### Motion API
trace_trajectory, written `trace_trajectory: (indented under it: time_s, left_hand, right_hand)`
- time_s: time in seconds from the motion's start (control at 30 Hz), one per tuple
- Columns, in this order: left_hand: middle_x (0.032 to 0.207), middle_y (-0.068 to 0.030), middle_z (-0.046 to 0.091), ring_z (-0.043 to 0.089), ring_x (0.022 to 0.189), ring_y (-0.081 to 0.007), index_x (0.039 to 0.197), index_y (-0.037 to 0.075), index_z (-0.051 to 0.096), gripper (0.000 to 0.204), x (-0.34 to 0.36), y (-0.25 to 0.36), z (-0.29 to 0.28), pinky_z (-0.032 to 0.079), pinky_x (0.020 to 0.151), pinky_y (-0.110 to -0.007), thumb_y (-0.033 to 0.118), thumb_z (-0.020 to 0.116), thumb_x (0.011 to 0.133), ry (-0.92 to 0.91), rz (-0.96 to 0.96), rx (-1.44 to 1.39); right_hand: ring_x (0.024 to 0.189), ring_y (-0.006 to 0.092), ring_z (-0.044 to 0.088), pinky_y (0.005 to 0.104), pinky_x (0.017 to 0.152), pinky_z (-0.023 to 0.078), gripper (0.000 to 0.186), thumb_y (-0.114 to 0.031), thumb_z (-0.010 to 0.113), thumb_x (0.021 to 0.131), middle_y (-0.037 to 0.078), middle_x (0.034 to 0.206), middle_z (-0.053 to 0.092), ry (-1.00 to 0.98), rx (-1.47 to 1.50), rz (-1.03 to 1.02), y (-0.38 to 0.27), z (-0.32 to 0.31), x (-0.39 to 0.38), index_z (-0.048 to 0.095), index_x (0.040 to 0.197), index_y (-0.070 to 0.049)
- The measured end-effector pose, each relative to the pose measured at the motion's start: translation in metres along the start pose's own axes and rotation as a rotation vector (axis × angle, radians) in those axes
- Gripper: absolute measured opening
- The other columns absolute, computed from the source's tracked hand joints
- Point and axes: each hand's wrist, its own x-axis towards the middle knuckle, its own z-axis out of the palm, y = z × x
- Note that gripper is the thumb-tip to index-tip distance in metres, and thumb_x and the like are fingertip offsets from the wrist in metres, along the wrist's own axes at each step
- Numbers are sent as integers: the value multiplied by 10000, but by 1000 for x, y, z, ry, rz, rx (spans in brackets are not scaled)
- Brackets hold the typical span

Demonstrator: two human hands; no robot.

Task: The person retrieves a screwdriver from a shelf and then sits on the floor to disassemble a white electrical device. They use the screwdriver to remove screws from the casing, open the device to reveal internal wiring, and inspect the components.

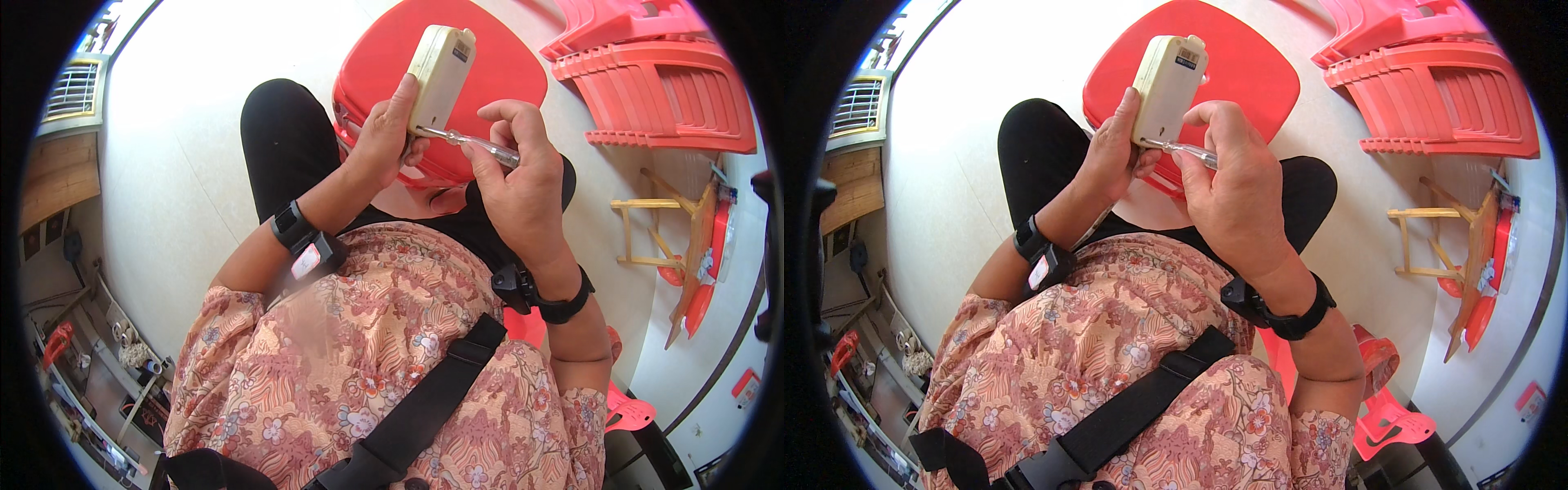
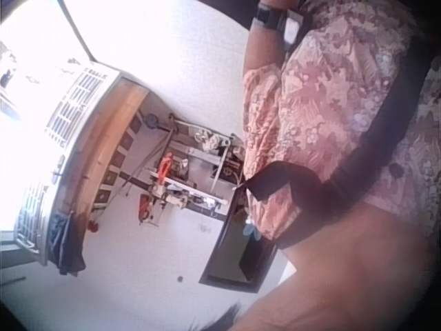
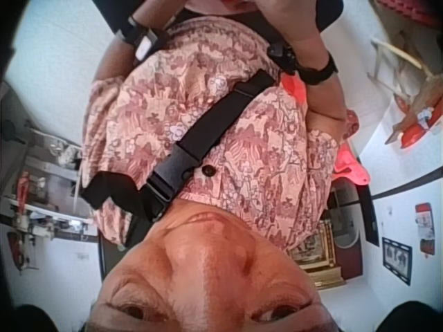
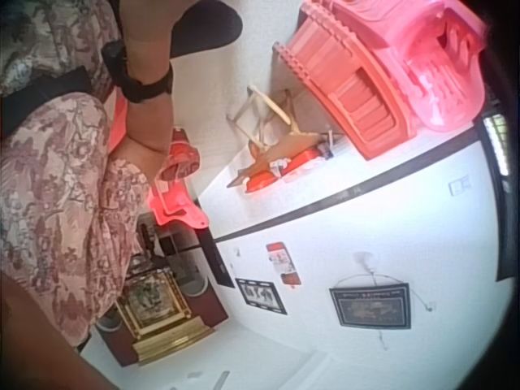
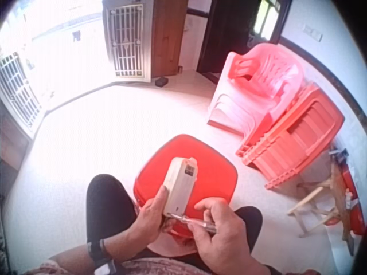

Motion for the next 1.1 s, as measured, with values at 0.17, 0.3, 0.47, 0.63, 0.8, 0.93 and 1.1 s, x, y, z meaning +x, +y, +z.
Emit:
trace_trajectory:
  time_s: [0.17,0.3,0.47,0.63,0.8,0.93,1.1]
  left_hand:
    - [567,-11,500,446,433,-63,912,9,616,663,1,-3,4,345,380,-198,636,403,949,51,34,0]
    - [574,-12,503,452,440,-62,920,7,614,670,1,-2,4,345,381,-196,643,406,944,41,48,0]
    - [789,-59,583,435,516,-76,1132,11,564,621,0,-1,2,327,423,-218,588,392,978,37,-9,8]
    - [760,-62,571,443,524,-78,1101,2,573,643,1,1,0,329,424,-219,607,403,966,15,20,-3]
    - [637,-30,514,432,468,-76,983,11,594,640,-1,0,5,332,407,-219,622,405,956,33,25,0]
    - [570,-9,486,428,438,-75,916,19,609,644,-1,0,7,331,400,-216,627,401,954,24,68,-6]
    - [763,-63,564,445,531,-69,1140,-13,557,662,0,1,4,333,424,-216,607,401,967,28,11,14]
  right_hand:
    - [593,281,592,375,536,454,233,-34,667,836,151,732,592,-52,-30,61,0,-4,1,512,1010,-27]
    - [556,309,605,390,499,437,174,-81,644,875,132,621,567,-117,-213,76,0,-6,3,508,974,-36]
    - [581,313,618,395,511,450,189,-80,651,871,136,655,588,-36,-115,72,-4,-2,-1,507,990,-48]
    - [655,299,629,378,566,478,271,-33,687,822,155,785,611,19,-70,2,-2,-1,0,514,1030,-41]
    - [620,298,627,364,550,474,220,-68,677,846,146,733,602,0,-21,-1,1,-4,2,530,1006,-36]
    - [577,305,619,358,518,460,169,-104,651,879,147,679,593,-60,-105,75,1,-7,2,529,976,-39]
    - [585,304,623,369,514,458,165,-67,649,868,155,705,605,-13,-60,37,0,-2,1,520,966,-36]
